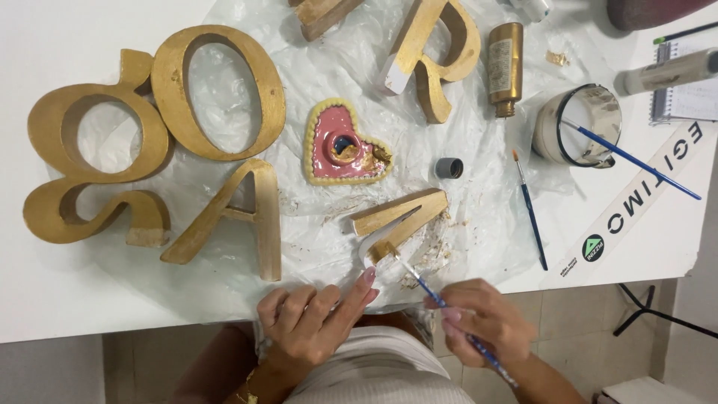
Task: Painting wooden decorative letters with white paint using a small brush.
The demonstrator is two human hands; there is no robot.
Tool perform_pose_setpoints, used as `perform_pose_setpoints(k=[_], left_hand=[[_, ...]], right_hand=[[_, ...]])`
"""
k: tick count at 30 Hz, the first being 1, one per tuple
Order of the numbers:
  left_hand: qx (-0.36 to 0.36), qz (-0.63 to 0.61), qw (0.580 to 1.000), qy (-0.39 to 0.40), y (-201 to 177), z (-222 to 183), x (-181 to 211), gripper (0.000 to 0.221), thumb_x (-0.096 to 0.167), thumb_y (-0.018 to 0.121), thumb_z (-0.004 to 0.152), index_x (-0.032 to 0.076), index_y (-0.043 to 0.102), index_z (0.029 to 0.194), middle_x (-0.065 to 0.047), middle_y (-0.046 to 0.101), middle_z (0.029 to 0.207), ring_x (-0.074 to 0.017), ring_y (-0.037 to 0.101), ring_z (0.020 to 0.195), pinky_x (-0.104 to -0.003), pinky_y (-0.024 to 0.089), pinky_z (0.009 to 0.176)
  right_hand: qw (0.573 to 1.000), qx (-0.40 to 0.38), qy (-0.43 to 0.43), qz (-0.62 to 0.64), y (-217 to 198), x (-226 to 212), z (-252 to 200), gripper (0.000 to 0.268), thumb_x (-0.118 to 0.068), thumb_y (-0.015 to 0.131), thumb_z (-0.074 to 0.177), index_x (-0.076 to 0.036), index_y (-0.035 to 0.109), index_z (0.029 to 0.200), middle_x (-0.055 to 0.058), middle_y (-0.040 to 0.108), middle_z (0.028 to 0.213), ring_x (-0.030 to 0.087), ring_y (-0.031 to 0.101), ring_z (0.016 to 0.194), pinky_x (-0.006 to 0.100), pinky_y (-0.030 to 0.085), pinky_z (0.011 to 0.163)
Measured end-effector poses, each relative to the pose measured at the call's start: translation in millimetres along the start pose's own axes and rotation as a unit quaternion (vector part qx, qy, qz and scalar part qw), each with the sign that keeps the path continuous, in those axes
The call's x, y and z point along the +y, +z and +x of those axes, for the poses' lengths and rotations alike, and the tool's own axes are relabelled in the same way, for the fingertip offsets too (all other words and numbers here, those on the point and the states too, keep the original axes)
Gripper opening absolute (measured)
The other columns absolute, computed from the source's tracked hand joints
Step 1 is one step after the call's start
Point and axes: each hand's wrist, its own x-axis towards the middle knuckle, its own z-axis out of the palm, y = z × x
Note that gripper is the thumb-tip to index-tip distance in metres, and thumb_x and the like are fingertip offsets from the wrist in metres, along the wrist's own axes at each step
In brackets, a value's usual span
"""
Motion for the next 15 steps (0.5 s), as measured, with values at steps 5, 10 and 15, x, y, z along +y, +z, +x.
perform_pose_setpoints(k=[5, 10, 15], left_hand=[[-0.014, -0.012, 1.000, 0.010, -3, 1, -2, 0.023, 0.053, 0.078, 0.105, 0.037, 0.084, 0.121, 0.014, 0.059, 0.090, -0.0113, 0.054, 0.080, -0.033, 0.040, 0.081], [-0.005, -0.013, 1.000, 0.007, 2, 1, -2, 0.021, 0.053, 0.079, 0.104, 0.038, 0.085, 0.118, 0.014, 0.058, 0.088, -0.0109, 0.053, 0.079, -0.033, 0.039, 0.082], [-0.012, -0.009, 1.000, 0.007, -1, 0, -2, 0.022, 0.053, 0.077, 0.105, 0.039, 0.085, 0.120, 0.013, 0.056, 0.089, -0.0112, 0.053, 0.079, -0.034, 0.040, 0.081]], right_hand=[[0.989, -0.133, 0.025, -0.064, -5, -11, -20, 0.040, -0.005, 0.072, 0.099, -0.006, 0.053, 0.134, 0.018, 0.071, 0.119, 0.032, 0.079, 0.096, 0.039, 0.069, 0.084], [0.989, -0.078, -0.038, -0.119, 16, -19, 12, 0.029, 0.000, 0.074, 0.099, 0.005, 0.061, 0.124, 0.023, 0.075, 0.106, 0.034, 0.081, 0.090, 0.035, 0.072, 0.077], [0.986, -0.055, -0.085, -0.129, 20, -10, 3, 0.021, -0.001, 0.069, 0.100, 0.010, 0.062, 0.117, 0.027, 0.075, 0.104, 0.032, 0.082, 0.085, 0.036, 0.075, 0.073]])
